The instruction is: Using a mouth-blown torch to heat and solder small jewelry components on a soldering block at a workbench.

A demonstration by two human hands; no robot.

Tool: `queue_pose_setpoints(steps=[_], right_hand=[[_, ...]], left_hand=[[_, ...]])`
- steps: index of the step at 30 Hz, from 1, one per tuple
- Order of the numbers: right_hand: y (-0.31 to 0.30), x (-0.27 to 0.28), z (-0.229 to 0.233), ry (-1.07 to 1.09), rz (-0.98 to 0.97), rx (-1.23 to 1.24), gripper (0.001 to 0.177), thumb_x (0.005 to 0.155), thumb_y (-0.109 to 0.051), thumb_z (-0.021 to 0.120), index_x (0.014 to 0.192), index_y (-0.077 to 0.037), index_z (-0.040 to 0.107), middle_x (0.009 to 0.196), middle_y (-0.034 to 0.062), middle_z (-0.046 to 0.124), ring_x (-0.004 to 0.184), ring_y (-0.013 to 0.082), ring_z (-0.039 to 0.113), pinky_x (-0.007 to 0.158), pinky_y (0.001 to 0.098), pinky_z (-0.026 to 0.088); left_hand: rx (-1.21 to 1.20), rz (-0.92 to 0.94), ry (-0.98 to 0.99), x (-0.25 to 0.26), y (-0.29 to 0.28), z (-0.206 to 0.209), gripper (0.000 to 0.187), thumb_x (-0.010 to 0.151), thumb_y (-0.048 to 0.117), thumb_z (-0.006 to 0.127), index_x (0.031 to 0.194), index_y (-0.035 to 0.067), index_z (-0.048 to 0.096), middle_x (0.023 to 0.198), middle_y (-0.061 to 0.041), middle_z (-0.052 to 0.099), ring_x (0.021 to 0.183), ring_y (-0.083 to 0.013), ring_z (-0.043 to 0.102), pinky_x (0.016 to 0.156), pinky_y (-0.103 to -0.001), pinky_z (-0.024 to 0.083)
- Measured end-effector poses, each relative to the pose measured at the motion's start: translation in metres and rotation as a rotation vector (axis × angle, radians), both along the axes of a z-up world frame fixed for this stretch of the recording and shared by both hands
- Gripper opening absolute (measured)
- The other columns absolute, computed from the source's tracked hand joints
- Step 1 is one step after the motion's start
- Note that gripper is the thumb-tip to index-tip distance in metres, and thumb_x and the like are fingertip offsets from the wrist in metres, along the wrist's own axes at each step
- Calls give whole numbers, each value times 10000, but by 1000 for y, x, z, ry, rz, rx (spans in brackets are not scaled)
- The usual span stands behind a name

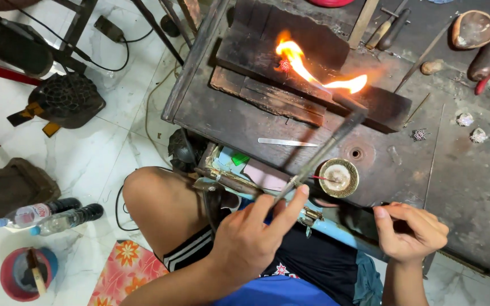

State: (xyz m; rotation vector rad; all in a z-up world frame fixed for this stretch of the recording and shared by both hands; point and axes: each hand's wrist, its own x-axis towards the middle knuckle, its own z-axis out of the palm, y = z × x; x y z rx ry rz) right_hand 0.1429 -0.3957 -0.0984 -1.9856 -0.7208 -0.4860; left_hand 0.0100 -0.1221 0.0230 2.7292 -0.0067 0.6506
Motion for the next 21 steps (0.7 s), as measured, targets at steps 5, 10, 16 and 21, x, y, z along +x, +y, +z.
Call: queue_pose_setpoints(steps=[5, 10, 16, 21], right_hand=[[6, 1, 8, 3, 38, 20, 242, 865, -7, 766, 680, 63, 626, 602, 146, 591, 517, 222, 577, 537, 293, 424], [6, 0, 9, 5, 19, 10, 237, 865, -5, 773, 681, 59, 637, 611, 146, 602, 526, 219, 583, 546, 294, 428], [5, 0, 9, 12, 41, 21, 238, 861, 17, 769, 679, 74, 627, 606, 157, 598, 518, 228, 579, 538, 297, 434], [4, 0, 7, 12, 19, 15, 229, 860, -6, 782, 693, 69, 644, 622, 160, 610, 540, 234, 596, 553, 303, 444]], left_hand=[[79, 81, -46, 1, -1, -7, 336, 1033, 79, 677, 1340, 211, 709, 854, 18, 501, 506, -125, 521, 479, -292, 465], [39, 83, -38, 3, -2, -7, 321, 1026, 82, 711, 1324, 201, 717, 864, 2, 510, 498, -126, 529, 467, -292, 450], [17, 53, -54, 4, 0, -9, 320, 1037, 36, 636, 1318, 173, 701, 866, -15, 514, 500, -136, 522, 486, -286, 464], [-13, 35, -24, 4, 0, -8, 345, 1032, 13, 641, 1343, 153, 692, 861, -24, 493, 490, -130, 501, 472, -283, 450]])
